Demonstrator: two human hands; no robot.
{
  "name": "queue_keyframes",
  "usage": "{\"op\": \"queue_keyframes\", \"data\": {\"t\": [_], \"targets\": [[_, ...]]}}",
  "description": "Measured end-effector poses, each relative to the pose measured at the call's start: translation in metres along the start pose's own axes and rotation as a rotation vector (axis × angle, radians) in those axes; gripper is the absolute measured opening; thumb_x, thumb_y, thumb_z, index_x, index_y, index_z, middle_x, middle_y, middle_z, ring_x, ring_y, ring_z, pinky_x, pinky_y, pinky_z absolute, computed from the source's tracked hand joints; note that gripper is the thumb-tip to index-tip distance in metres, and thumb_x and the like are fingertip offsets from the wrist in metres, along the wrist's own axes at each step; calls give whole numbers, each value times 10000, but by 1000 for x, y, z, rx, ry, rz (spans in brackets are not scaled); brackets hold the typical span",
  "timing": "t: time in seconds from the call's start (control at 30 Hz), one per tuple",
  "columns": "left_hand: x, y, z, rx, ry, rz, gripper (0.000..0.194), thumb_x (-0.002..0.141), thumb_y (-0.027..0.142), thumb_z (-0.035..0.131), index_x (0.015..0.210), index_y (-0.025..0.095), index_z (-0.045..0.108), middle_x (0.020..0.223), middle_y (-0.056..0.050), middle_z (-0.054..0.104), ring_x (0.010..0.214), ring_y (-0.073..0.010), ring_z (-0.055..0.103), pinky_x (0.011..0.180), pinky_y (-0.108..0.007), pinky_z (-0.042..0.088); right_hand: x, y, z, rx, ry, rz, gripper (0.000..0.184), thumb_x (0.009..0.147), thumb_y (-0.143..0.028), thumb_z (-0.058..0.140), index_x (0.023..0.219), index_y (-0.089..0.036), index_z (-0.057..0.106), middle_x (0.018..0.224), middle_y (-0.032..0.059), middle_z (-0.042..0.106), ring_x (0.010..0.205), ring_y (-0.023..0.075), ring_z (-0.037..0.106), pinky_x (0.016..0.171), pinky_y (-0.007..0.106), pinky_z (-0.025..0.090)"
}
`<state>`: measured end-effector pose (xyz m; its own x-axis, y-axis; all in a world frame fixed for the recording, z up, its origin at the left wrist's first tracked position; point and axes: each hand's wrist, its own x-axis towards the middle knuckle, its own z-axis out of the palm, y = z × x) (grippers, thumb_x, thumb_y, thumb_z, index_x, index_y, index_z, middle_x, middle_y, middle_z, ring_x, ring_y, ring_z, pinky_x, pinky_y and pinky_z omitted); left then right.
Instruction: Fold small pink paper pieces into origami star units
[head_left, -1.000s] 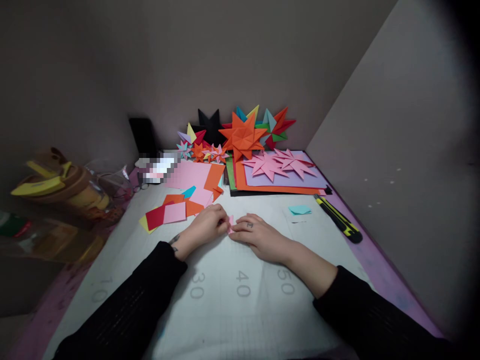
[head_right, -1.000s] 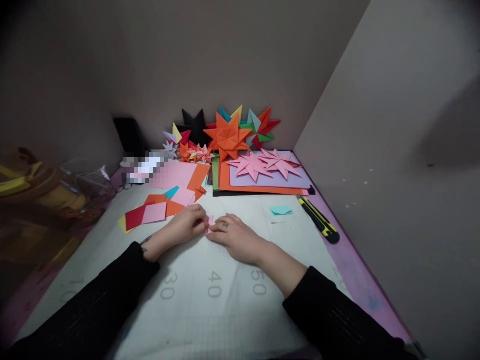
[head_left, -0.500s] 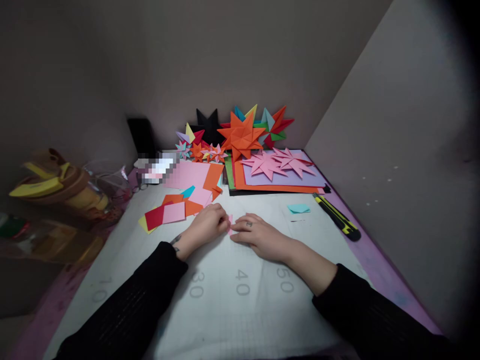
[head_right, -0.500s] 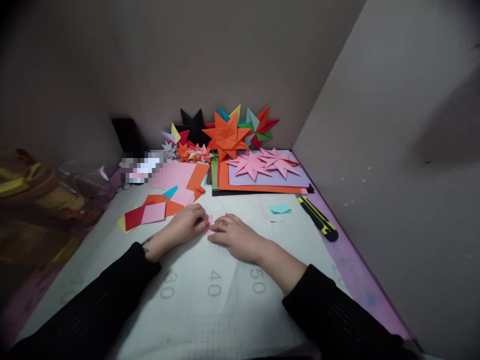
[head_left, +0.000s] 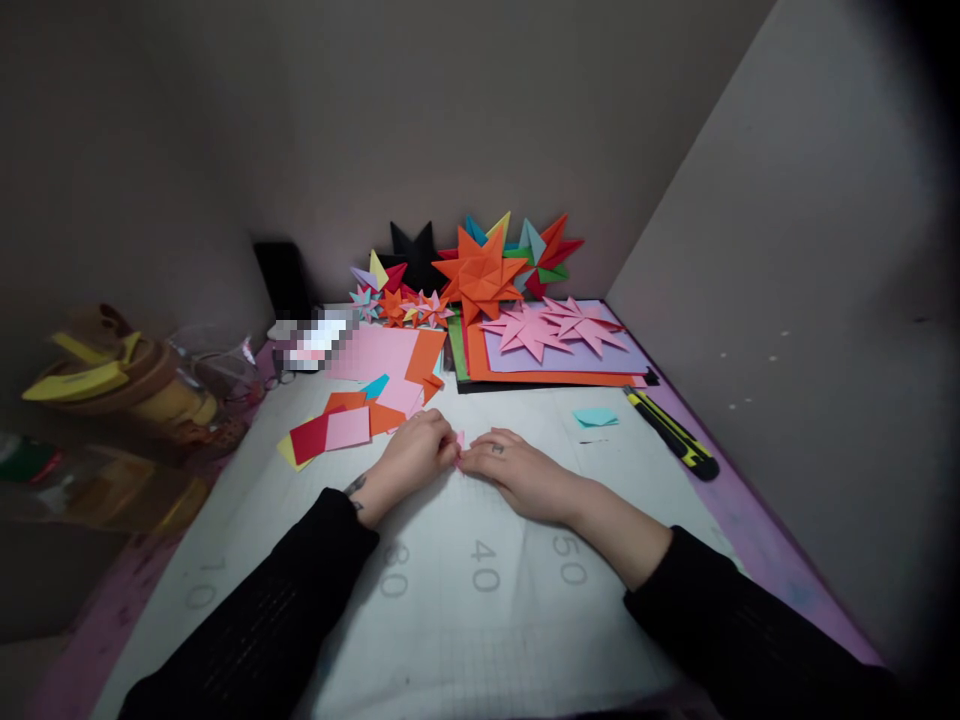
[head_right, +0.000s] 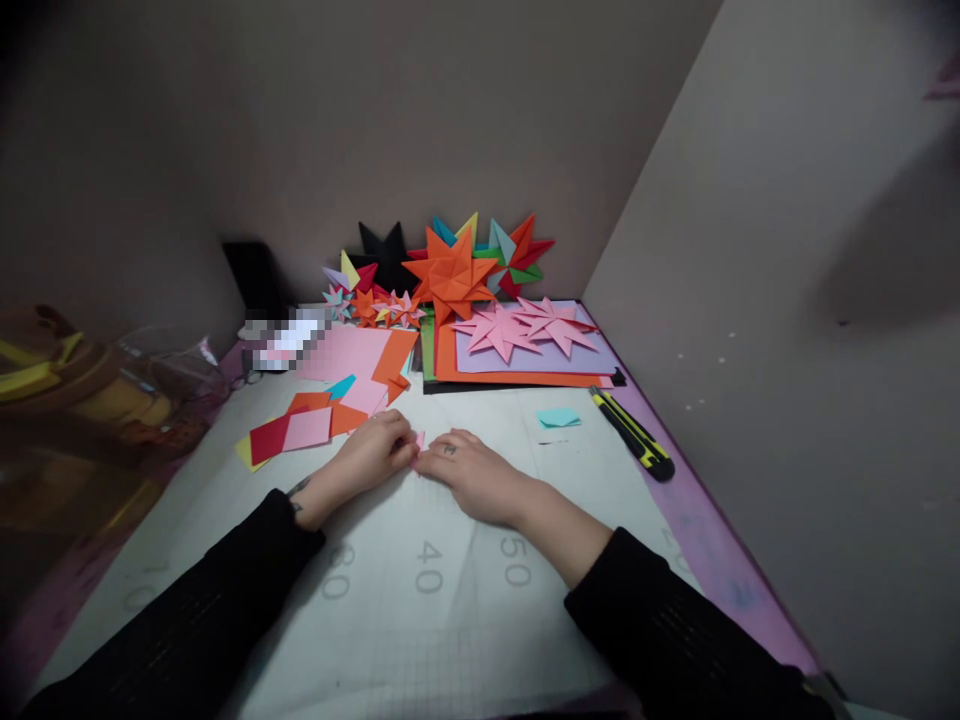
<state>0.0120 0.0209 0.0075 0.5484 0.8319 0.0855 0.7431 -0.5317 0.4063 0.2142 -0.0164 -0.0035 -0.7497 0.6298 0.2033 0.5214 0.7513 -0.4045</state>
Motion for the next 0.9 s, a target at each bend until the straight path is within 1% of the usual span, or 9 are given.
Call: {"op": "queue_keyframes", "data": {"t": [0.07, 0.23, 0.43, 0.6, 0.73, 0.9], "targets": [[0, 0, 0, 2, 3, -2, 161, 800, 219, 512, 674, 165, 596, 769, -60, 575, 746, -182, 536, 693, -294, 429, 0, 0, 0, -12, -7, -22, 384, 880, -78, 445, 1201, -254, 562, 1165, 60, 617, 1149, 199, 453, 1018, 454, 315], [0, 0, 1, 11, 8, 5, 170, 802, 214, 501, 665, 163, 587, 763, -62, 574, 731, -182, 530, 686, -297, 426, -1, 2, 0, -38, -20, -47, 304, 913, -168, 463, 1121, -312, 631, 1166, 36, 618, 1138, 205, 448, 1009, 464, 307], [0, 1, 2, 20, 9, -12, 179, 798, 204, 497, 645, 167, 583, 755, -62, 571, 721, -180, 527, 661, -292, 416, 0, 3, 0, -42, -2, -58, 279, 901, -176, 498, 1091, -310, 652, 1152, 40, 624, 1117, 195, 455, 978, 429, 331], [-2, 3, 1, 23, 11, -24, 150, 802, 205, 494, 673, 172, 564, 772, -60, 566, 742, -186, 525, 672, -301, 407, 0, 1, 1, -40, 5, -44, 265, 906, -187, 491, 1070, -306, 662, 1144, 48, 623, 1110, 199, 461, 963, 426, 348], [-6, -1, 4, -4, 69, -64, 93, 821, 189, 462, 745, 183, 514, 780, -41, 546, 732, -181, 508, 642, -298, 388, 0, 0, 2, -28, 7, -31, 275, 913, -188, 474, 1080, -305, 658, 1165, 44, 614, 1122, 214, 457, 972, 446, 342], [-8, -5, 5, -71, 133, -65, 103, 844, 134, 388, 792, 188, 459, 791, -26, 518, 726, -167, 482, 631, -283, 372, 0, -1, 1, -26, -9, -15, 304, 891, -143, 484, 1082, -310, 652, 1197, 30, 605, 1135, 211, 450, 988, 453, 335]]}}
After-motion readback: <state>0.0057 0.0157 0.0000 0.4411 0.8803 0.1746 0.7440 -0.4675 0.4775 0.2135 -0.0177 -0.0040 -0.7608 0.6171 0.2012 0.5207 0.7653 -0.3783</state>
